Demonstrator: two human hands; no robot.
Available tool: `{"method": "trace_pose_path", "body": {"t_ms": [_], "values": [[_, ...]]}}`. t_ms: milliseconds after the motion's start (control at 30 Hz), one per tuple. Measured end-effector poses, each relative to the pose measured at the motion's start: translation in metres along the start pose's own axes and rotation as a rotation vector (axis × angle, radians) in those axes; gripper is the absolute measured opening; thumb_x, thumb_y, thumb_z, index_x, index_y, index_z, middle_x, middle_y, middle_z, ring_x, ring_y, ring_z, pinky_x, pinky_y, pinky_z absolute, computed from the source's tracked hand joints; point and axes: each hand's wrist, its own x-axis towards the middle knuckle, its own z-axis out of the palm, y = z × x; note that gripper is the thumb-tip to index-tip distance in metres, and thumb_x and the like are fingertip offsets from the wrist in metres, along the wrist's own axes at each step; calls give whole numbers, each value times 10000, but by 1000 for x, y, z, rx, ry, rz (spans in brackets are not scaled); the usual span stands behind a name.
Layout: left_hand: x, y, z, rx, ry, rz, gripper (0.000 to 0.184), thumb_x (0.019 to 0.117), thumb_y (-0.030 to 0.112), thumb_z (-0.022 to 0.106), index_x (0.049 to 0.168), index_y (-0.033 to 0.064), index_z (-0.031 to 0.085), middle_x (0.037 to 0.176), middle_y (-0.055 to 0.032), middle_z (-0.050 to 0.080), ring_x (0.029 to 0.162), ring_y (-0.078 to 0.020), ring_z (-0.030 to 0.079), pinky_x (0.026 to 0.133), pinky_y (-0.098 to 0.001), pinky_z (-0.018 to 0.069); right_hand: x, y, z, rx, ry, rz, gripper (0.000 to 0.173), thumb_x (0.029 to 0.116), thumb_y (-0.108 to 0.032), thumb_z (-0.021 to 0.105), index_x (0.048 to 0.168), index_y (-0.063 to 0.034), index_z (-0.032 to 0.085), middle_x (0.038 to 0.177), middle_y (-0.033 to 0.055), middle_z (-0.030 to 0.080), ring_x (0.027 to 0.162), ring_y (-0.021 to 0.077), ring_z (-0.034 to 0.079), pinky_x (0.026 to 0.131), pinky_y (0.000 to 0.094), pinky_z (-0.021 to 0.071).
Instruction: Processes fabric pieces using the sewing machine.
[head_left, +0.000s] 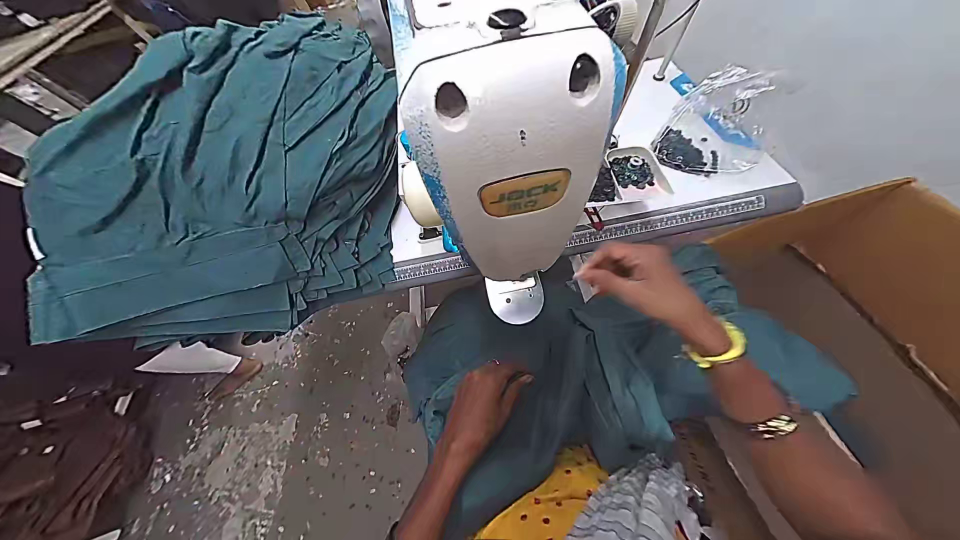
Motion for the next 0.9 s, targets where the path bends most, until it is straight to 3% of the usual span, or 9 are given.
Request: {"method": "trace_pose_path", "body": {"t_ms": [67,133,233,333,467,567,600,700,900], "values": [[3,7,-13,6,-3,79,227,1020,222,595,1095,79,754,1019,-93,753,916,-249,736,832,-479,589,17,-20,42,177,-21,-99,194,899,-238,745,831,-70,677,691,-71,598,614,-35,520,595,167,448],[1,13,-25,15,8,129,207,1015,171,589,1102,73,749,1018,-93,750,917,-252,737,825,-478,594,30,-31,61,260,-20,-48,260,836,-227,819,767,-111,597,642,-109,532,587,-67,467,578,131,396],[-8,12,-29,51,50,222,207,1008,146,567,1091,99,750,985,-72,747,900,-235,737,788,-440,607,38,-44,66,294,-6,116,298,810,-185,835,743,-138,548,631,-126,498,592,-65,479,596,136,416],[-14,15,-29,19,114,306,195,1000,164,567,1057,143,752,928,-20,741,865,-161,715,775,-321,591,37,-50,65,295,-16,180,288,823,-140,820,753,-129,540,630,-113,490,588,-56,472,584,138,407],[3,32,-43,-220,310,353,195,1049,225,555,1059,79,684,935,-25,735,854,-6,678,801,-144,543,32,-34,52,402,-156,109,301,834,-144,814,925,-98,530,718,-100,545,644,-62,524,633,120,467],[21,31,-59,-319,503,233,214,1029,248,598,1000,39,635,892,20,707,799,65,639,735,-114,533,26,-14,33,320,-390,42,521,873,-423,776,1129,-7,595,925,-65,679,866,-74,617,820,157,520],[25,30,-63,-372,532,165,183,1007,222,624,993,40,626,882,44,684,788,61,628,725,-126,535,22,-12,29,269,-414,22,472,903,-450,739,1080,-20,659,910,-78,675,854,-90,587,802,145,486],[38,30,-70,-510,525,-36,133,961,165,650,1012,52,602,890,43,661,789,8,649,728,-178,561,18,-22,28,162,-245,113,245,977,-316,683,872,-98,723,722,-121,599,671,-99,506,646,138,422],[60,33,-73,-556,526,-132,113,943,141,641,1017,67,600,857,32,675,780,-14,665,715,-198,564,40,-33,25,23,-132,226,210,969,-267,719,822,-117,708,666,-49,573,619,22,514,604,265,432]]}}
